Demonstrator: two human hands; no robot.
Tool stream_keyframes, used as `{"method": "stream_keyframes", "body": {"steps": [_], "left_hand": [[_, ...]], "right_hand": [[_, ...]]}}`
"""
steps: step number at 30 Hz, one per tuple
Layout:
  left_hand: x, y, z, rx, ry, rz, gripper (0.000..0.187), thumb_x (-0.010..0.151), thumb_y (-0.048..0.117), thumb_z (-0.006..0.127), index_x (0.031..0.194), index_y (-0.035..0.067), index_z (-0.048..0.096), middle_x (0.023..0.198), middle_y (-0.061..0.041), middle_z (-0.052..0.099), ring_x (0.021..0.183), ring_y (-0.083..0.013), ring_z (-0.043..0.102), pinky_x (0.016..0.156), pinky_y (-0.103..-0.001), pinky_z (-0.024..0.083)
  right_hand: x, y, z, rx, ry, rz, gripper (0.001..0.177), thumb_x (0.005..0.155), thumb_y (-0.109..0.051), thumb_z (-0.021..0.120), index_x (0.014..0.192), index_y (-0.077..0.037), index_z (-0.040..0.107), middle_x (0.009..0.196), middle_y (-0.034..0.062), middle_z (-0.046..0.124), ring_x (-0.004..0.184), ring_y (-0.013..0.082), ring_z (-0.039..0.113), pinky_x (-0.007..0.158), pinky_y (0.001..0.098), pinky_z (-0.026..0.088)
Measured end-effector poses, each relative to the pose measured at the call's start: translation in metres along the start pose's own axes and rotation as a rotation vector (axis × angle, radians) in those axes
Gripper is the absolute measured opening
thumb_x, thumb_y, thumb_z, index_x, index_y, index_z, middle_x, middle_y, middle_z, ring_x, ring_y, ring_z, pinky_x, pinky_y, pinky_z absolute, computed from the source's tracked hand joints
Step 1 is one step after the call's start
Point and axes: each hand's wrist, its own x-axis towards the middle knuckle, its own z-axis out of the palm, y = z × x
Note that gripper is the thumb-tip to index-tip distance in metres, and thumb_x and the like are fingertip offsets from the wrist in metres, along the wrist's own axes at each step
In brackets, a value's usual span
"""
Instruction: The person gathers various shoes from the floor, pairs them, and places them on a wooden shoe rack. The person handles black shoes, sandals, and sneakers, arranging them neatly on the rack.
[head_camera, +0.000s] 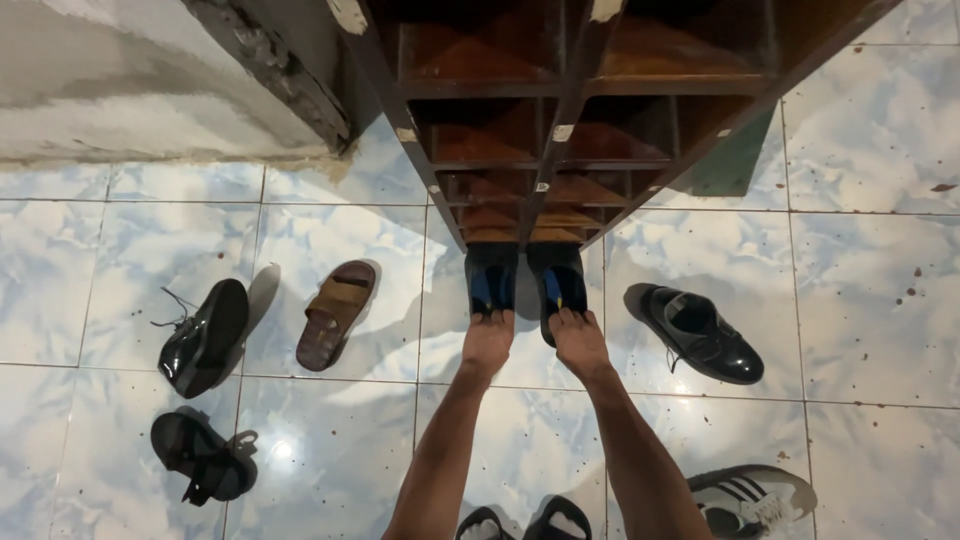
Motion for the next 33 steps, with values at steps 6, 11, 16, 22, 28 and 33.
{"method": "stream_keyframes", "body": {"steps": [6,11,16,22,28,33], "left_hand": [[0.003,0.008,0.022,-0.024,0.062,0.021,0.018,0.075,0.013,0.050,0.092,0.010,0.054,0.076,-0.006,0.060,0.059,-0.0242,0.061,0.065,-0.039,0.042],[-0.002,0.005,0.041,-0.036,0.169,0.035,0.013,0.077,0.013,0.048,0.088,0.010,0.053,0.075,-0.007,0.058,0.056,-0.0250,0.060,0.055,-0.039,0.045],[0.001,-0.008,0.036,-0.183,0.106,0.104,0.015,0.084,0.012,0.045,0.096,0.006,0.052,0.088,-0.017,0.060,0.068,-0.0350,0.062,0.052,-0.045,0.048],[-0.005,-0.020,0.034,-0.116,0.019,0.154,0.014,0.085,0.007,0.048,0.098,0.010,0.050,0.104,-0.018,0.060,0.062,-0.0315,0.064,0.049,-0.042,0.049],[-0.004,-0.010,0.043,-0.204,-0.073,0.115,0.021,0.085,0.005,0.044,0.106,0.011,0.046,0.118,-0.021,0.054,0.063,-0.0354,0.066,0.048,-0.046,0.051],[0.002,-0.022,0.060,-0.212,-0.029,0.175,0.020,0.083,0.002,0.045,0.102,0.011,0.043,0.096,-0.019,0.060,0.065,-0.0394,0.063,0.052,-0.045,0.045]], "right_hand": [[0.000,-0.007,0.009,-0.009,0.008,-0.021,0.010,0.075,-0.011,0.044,0.080,-0.014,0.052,0.079,0.0032,0.050,0.067,0.0210,0.051,0.067,0.0360,0.036],[-0.010,-0.008,0.027,0.049,-0.038,-0.010,0.012,0.075,-0.008,0.046,0.083,-0.013,0.054,0.084,0.0049,0.051,0.072,0.0229,0.053,0.067,0.0365,0.038],[-0.008,-0.008,0.033,0.116,-0.137,0.039,0.016,0.075,-0.010,0.048,0.089,-0.011,0.056,0.090,0.0058,0.053,0.078,0.0243,0.055,0.068,0.0369,0.041],[0.010,-0.014,0.015,0.249,-0.549,0.168,0.025,0.078,-0.004,0.048,0.102,-0.010,0.049,0.110,0.0077,0.047,0.100,0.0272,0.050,0.080,0.0393,0.040],[0.006,-0.007,0.022,0.222,-0.590,0.175,0.030,0.078,-0.003,0.047,0.106,-0.011,0.049,0.108,0.0122,0.054,0.101,0.0323,0.054,0.082,0.0453,0.040],[0.009,-0.004,0.025,0.213,-0.433,0.125,0.032,0.073,0.001,0.052,0.103,-0.008,0.051,0.091,0.0131,0.058,0.089,0.0338,0.058,0.074,0.0490,0.043]]}}
